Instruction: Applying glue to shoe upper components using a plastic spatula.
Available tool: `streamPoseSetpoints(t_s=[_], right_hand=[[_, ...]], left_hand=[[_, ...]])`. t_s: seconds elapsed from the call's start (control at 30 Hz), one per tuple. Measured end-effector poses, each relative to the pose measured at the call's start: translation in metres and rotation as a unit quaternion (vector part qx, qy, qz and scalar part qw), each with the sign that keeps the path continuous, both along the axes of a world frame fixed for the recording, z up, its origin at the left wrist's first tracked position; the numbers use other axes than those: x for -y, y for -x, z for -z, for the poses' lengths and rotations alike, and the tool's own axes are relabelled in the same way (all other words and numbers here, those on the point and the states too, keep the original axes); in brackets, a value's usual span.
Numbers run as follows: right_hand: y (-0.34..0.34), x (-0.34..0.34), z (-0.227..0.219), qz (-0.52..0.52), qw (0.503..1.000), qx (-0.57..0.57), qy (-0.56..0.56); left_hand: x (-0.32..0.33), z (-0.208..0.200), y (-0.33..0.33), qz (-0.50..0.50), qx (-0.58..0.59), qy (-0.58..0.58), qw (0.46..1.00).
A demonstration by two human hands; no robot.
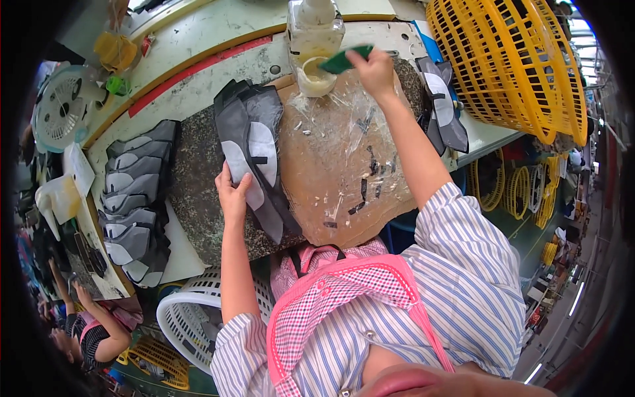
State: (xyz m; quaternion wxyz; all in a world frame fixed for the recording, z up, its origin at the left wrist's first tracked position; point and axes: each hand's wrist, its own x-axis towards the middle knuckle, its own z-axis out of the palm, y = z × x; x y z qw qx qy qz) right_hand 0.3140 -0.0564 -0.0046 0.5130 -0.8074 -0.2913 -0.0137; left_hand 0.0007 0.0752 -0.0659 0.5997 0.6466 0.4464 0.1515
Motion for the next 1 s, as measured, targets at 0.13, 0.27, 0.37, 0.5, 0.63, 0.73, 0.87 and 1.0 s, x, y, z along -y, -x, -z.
streamPoseSetpoints(t_s=[0.13,0.27,0.37,0.5,0.63,0.73,0.87,1.0], right_hand=[[-0.004,0.037,0.005,0.024,0.99,-0.14,-0.024],[0.049,0.019,-0.001,-0.121,0.955,-0.26,-0.073],[0.095,-0.031,-0.007,-0.248,0.906,-0.324,-0.111],[0.109,-0.065,0.021,-0.231,0.929,-0.251,-0.146],[0.131,-0.043,0.017,-0.348,0.916,-0.198,-0.003],[0.127,-0.061,0.016,-0.313,0.926,-0.211,-0.009],[0.092,-0.083,0.022,-0.223,0.972,0.075,0.02],[0.126,-0.072,-0.011,-0.287,0.954,-0.085,-0.007]], left_hand=[[0.018,-0.02,0.0,-0.045,-0.07,-0.104,0.991],[0.026,-0.029,-0.017,-0.098,0.049,0.015,0.994],[0.026,-0.032,-0.016,-0.086,-0.027,-0.093,0.992],[0.028,-0.023,-0.012,-0.082,0.013,-0.1,0.991],[0.03,-0.027,0.005,-0.111,0.105,0.146,0.977],[0.026,-0.034,0.002,-0.121,0.08,0.163,0.976],[0.019,-0.031,-0.006,-0.101,0.03,0.134,0.985],[0.016,-0.025,0.006,-0.083,-0.036,0.07,0.993]])
